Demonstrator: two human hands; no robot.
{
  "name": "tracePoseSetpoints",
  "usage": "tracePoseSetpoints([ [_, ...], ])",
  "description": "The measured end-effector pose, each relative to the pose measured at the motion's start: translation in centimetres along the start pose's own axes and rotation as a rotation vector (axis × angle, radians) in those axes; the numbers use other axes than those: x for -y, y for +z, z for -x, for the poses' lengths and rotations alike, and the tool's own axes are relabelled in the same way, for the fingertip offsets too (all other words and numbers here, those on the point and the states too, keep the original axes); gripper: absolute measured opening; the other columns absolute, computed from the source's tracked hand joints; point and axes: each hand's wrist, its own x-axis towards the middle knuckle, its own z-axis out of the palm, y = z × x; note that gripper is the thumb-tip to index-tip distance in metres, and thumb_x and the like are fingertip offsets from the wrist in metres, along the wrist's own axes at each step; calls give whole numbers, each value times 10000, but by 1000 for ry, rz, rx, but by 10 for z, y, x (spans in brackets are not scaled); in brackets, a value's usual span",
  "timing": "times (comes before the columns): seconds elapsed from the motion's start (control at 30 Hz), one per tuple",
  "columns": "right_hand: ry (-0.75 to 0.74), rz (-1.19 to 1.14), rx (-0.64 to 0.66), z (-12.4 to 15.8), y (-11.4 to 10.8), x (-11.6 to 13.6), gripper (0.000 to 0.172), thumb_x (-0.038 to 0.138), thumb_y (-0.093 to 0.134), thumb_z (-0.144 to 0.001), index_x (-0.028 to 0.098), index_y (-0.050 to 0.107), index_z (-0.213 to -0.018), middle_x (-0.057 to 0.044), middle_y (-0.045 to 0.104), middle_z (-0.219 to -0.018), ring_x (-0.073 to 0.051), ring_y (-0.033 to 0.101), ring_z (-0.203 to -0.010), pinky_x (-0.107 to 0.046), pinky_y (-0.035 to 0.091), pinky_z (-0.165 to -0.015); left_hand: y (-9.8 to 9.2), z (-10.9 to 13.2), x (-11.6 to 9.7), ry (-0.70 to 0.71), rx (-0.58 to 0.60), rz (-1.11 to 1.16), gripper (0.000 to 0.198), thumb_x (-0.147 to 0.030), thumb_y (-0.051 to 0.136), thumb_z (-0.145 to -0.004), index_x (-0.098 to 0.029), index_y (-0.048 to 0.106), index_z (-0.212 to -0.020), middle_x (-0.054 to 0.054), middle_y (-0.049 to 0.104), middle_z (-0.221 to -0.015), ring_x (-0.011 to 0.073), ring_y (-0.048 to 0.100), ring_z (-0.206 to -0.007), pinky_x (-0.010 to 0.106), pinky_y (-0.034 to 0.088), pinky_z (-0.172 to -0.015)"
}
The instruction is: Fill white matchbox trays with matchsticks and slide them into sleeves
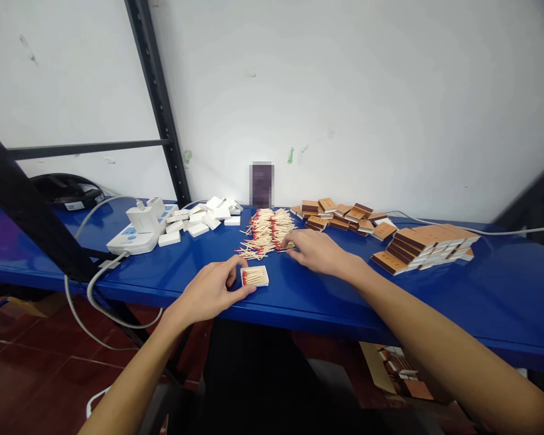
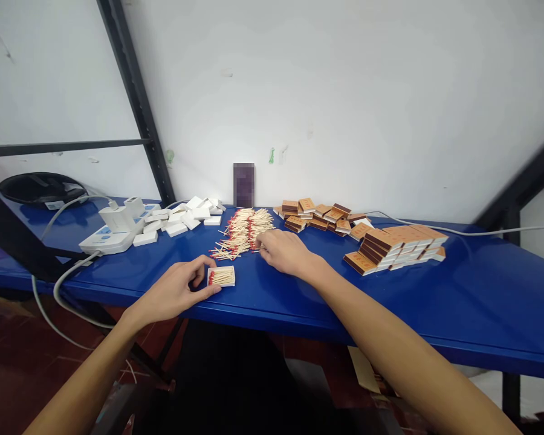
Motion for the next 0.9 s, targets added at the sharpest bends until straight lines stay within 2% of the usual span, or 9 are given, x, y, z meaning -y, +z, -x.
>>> tracePoseSetpoints([
  [0.27,3,19,23,-7,5,-5,159,243,533,-930,212,676,-993,-79,689,-1064,-231,622,-998,-293,435,-768,1,0,0,5,-9,-20,324,-522,577,-870,-214,572,-971,-60,459,-624,142,464,-561,269,276,-546],
  [0.9,3,-2,27,-10,4,-5,194,247,553,-925,216,730,-996,-78,721,-1064,-234,644,-986,-298,453,-777,0,0,0,10,15,-18,307,-520,589,-881,-225,570,-962,-66,436,-629,136,437,-565,267,278,-553],
])
